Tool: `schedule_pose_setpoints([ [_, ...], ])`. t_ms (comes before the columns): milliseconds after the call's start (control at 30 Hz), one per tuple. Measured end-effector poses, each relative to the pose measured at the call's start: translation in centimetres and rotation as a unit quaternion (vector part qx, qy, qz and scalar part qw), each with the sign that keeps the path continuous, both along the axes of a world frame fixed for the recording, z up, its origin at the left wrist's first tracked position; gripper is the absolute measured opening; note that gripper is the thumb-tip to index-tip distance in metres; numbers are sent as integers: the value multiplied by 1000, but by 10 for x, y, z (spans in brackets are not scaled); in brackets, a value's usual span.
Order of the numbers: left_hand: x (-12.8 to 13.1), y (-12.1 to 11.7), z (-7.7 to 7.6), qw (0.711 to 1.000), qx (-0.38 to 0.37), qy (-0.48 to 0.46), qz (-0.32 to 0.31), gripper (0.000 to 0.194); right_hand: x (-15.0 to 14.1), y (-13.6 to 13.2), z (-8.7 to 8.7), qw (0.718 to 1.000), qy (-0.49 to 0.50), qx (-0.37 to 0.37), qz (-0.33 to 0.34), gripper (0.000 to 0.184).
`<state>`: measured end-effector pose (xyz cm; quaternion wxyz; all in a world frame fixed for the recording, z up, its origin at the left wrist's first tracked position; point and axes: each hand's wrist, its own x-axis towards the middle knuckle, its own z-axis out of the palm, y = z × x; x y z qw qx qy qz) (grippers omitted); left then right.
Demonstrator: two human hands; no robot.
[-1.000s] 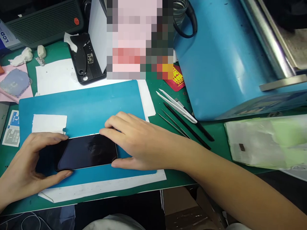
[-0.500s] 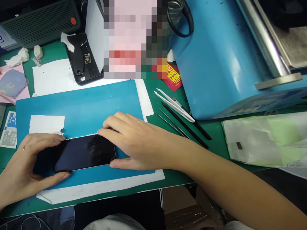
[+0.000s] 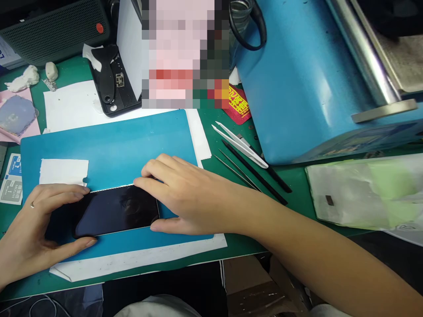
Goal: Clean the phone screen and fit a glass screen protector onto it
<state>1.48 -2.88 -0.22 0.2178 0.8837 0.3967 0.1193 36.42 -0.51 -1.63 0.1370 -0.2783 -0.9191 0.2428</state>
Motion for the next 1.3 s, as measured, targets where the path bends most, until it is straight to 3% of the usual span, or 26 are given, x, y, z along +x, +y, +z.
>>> schedule_pose_setpoints([
  [333,-1,-1,-1,1000,-7,5,11,55,1,0,-1,1000,-1,-4,-1,59],
  [533,-4,1,-4,1000,9,-1,-12,56,0,0,-1,1000,9,3,-1,60],
  [767,-1,-1,-1,999,-24,4,23,51,1,0,-2,1000,8,-4,-2,58],
  [1067,0,1,3,1000,-16,14,-13,54,0,-1,-3,1000,12,5,-2,62],
  [1300,0,-1,0,1000,-25,-11,-4,54,2,-2,-5,1000,9,5,1,62],
])
